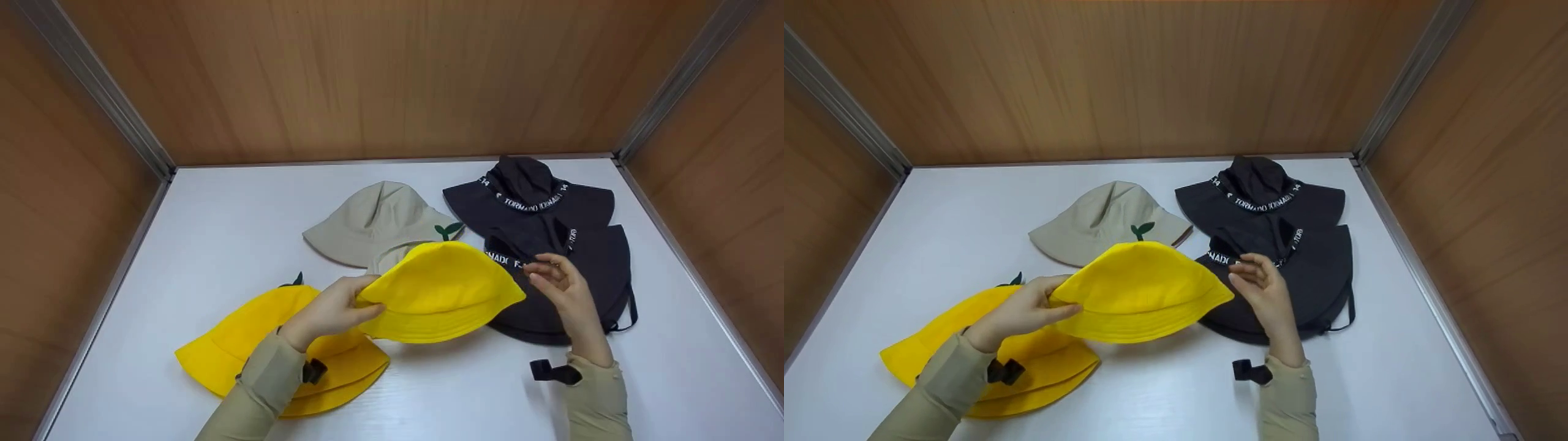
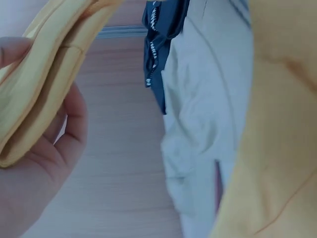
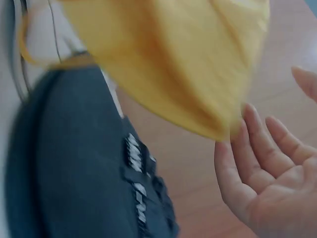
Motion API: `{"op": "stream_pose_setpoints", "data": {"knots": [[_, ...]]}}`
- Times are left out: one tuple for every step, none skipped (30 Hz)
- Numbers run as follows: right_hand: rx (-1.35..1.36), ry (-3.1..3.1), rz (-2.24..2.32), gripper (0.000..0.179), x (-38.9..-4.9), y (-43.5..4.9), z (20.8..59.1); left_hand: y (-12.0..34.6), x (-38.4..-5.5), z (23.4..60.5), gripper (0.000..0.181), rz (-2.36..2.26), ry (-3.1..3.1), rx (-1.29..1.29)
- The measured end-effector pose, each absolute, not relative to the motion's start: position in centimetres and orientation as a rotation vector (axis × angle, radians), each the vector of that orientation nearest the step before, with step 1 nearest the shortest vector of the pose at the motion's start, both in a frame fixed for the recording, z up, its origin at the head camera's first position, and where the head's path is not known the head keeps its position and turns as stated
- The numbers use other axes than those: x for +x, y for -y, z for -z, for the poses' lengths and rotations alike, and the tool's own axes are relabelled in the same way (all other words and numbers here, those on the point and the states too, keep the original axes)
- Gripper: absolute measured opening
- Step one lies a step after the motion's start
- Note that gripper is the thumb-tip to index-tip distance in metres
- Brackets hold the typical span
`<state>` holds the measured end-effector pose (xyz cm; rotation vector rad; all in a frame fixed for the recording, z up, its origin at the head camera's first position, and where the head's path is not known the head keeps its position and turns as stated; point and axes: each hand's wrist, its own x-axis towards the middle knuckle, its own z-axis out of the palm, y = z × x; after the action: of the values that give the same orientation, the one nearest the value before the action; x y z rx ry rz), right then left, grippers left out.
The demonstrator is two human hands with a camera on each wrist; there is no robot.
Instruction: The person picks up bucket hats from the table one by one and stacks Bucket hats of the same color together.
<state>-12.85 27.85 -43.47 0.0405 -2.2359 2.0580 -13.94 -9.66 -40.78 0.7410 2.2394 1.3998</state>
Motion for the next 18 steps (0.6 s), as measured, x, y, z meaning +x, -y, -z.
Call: {"op": "stream_pose_setpoints", "data": {"knots": [[0.079,2.288,-1.989,0.036,-12.9,-28.2,43.2,9.8,-13.9,40.5,0.026,-1.376,-2.248,0.771],[0.125,2.347,-1.925,0.040,-13.0,-28.5,43.0,9.9,-13.8,40.2,0.025,-1.358,-2.256,0.799],[0.176,2.424,-1.856,0.044,-13.0,-28.7,42.7,9.9,-13.7,40.0,0.024,-1.346,-2.260,0.818],[0.231,2.505,-1.786,0.047,-13.1,-28.9,42.6,10.0,-13.7,39.9,0.023,-1.342,-2.260,0.821],[0.288,2.584,-1.732,0.051,-13.1,-29.0,42.5,10.0,-13.7,39.7,0.023,-1.343,-2.258,0.819],[0.344,2.659,-1.692,0.055,-13.1,-29.1,42.4,10.0,-13.6,39.7,0.022,-1.349,-2.252,0.814],[0.406,2.727,-1.660,0.057,-13.2,-29.1,42.5,10.0,-13.6,39.6,0.022,-1.356,-2.244,0.806],[0.472,2.787,-1.637,0.059,-13.3,-29.0,42.6,10.0,-13.5,39.6,0.022,-1.359,-2.239,0.799],[0.539,2.829,-1.641,0.059,-13.4,-29.0,42.7,10.0,-13.5,39.7,0.022,-1.363,-2.232,0.785],[0.596,2.854,-1.671,0.057,-13.5,-28.9,42.8,10.0,-13.5,39.7,0.023,-1.367,-2.223,0.774],[0.638,2.866,-1.716,0.055,-13.6,-28.9,43.0,10.0,-13.5,39.8,0.024,-1.365,-2.220,0.766],[0.675,2.873,-1.756,0.052,-13.7,-28.9,43.2,10.0,-13.5,39.8,0.025,-1.361,-2.219,0.761],[0.707,2.870,-1.792,0.048,-13.7,-28.9,43.4,9.9,-13.5,39.9,0.026,-1.359,-2.217,0.753],[0.723,2.864,-1.829,0.045,-13.8,-28.8,43.5,9.9,-13.5,40.0,0.027,-1.355,-2.218,0.743],[0.729,2.858,-1.860,0.042,-13.8,-28.8,43.6,9.9,-13.6,40.1,0.028,-1.354,-2.216,0.729],[0.723,2.856,-1.876,0.039,-13.8,-28.8,43.7,10.0,-13.7,40.1,0.030,-1.358,-2.212,0.712],[0.716,2.854,-1.882,0.038,-13.8,-28.7,43.7,10.1,-13.8,40.2,0.031,-1.360,-2.213,0.694],[0.708,2.851,-1.889,0.036,-13.8,-28.6,43.7,10.1,-13.8,40.4,0.033,-1.364,-2.212,0.671]]}}
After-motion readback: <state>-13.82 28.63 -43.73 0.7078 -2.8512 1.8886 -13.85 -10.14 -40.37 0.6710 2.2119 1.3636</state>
